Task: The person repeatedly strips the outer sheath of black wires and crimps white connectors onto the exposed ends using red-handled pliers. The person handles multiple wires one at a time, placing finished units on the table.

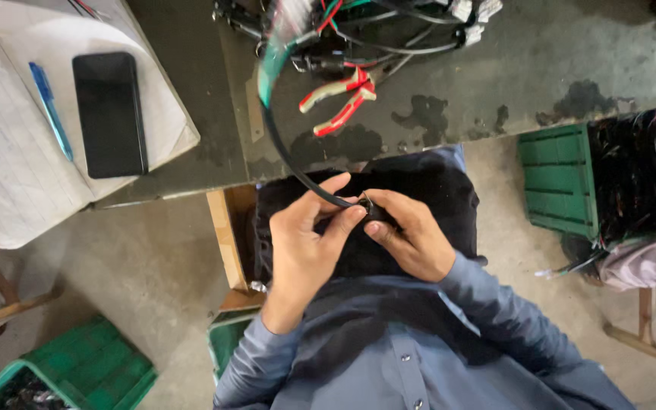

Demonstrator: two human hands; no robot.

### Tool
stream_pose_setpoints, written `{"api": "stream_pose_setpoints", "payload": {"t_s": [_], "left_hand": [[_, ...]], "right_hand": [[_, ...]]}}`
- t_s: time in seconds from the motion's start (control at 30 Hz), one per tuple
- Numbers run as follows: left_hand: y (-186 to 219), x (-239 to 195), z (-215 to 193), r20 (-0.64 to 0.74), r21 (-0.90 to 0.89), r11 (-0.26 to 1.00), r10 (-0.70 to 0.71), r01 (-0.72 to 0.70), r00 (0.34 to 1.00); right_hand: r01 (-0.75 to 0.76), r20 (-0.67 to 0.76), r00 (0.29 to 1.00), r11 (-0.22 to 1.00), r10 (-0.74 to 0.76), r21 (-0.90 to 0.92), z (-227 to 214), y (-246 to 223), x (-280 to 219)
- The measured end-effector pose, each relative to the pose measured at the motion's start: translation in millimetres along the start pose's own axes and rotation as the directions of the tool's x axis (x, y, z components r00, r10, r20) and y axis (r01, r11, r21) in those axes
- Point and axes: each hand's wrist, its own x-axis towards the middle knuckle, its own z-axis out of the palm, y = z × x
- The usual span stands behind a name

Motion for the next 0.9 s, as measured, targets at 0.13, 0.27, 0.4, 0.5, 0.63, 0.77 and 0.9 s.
{"api": "stream_pose_setpoints", "payload": {"t_s": [0.13, 0.27, 0.4, 0.5, 0.63, 0.77, 0.9], "left_hand": [[8.0, -20.2, 17.9, -0.175, -0.188, 0.974, 0.096, -0.129, 0.98], [12.4, -15.7, 7.7, -0.151, -0.081, 0.977, 0.184, -0.198, 0.971], [9.4, -10.8, -8.6, -0.01, 0.028, 0.996, 0.084, -0.083, 0.996], [6.3, -22.8, 15.0, -0.211, -0.113, 0.977, 0.156, -0.182, 0.965], [-0.5, -26.2, 20.6, -0.136, -0.238, 0.966, 0.068, -0.099, 0.988], [15.5, -12.0, 5.6, 0.097, -0.163, 0.975, 0.171, -0.154, 0.98], [8.0, 8.3, -12.4, 0.395, -0.116, 0.967, 0.255, -0.227, 0.883]], "right_hand": [[0.068, -0.128, 0.989, 0.994, -0.079, -0.087, 14.0, -11.0, -5.2], [0.175, -0.135, 0.974, 0.982, -0.182, -0.065, 16.3, -14.2, -0.5], [-0.556, 0.313, 0.824, 0.782, 0.472, 0.283, -3.8, -15.1, -5.2], [0.074, -0.128, 0.99, 0.995, -0.066, 0.06, 19.6, -27.2, -6.7], [0.039, -0.105, 0.993, 0.995, -0.049, -0.096, 9.0, -26.5, 2.8], [0.098, -0.078, 0.991, 0.983, -0.111, -0.156, -5.8, -18.7, 9.7], [0.155, 0.009, 0.988, 0.988, -0.155, -0.024, -6.0, -10.0, 7.7]]}}
